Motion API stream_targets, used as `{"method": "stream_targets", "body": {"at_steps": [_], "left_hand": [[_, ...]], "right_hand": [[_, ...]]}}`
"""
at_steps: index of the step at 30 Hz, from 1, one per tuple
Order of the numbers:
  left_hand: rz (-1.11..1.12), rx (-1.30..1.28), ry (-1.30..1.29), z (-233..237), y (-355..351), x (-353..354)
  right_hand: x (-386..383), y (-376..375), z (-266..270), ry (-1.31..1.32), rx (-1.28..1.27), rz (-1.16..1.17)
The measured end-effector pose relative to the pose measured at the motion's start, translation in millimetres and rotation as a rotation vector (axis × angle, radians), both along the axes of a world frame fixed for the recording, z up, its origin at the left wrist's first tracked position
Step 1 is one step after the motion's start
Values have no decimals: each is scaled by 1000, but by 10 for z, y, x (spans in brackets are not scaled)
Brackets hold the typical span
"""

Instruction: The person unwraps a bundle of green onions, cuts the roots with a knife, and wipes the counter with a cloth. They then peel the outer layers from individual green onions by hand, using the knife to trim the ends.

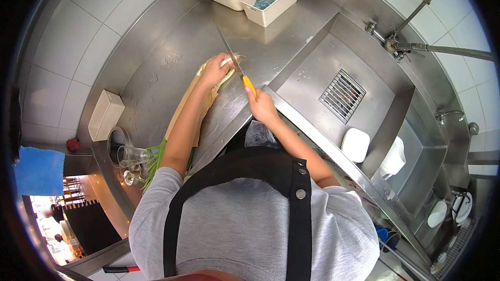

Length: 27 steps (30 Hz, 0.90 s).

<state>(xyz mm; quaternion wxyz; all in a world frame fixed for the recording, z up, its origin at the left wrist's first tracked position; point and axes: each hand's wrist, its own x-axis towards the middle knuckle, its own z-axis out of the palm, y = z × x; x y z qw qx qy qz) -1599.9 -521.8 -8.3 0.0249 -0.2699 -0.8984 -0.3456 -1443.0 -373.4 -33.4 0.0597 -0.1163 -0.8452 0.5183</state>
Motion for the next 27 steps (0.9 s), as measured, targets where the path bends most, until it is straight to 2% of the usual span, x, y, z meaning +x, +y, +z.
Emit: {"method": "stream_targets", "body": {"at_steps": [4,6,10,18,21,24,27], "left_hand": [[-1,5,19,97,-29,44],[-12,82,15,144,-81,41],[68,192,24,95,-64,52],[-20,8,113,24,-108,-5],[-38,19,46,3,-90,19],[-118,36,-84,-35,-40,148],[-232,-67,-44,68,54,443]], "right_hand": [[-263,-91,43,15,54,-31],[-276,-93,79,-18,-118,-1],[-259,-128,-52,47,-69,30],[-402,-233,-135,-6,-341,-2],[-271,-121,-93,-72,-409,15],[-36,50,68,-95,-318,30],[246,251,205,-164,-200,15]]}}
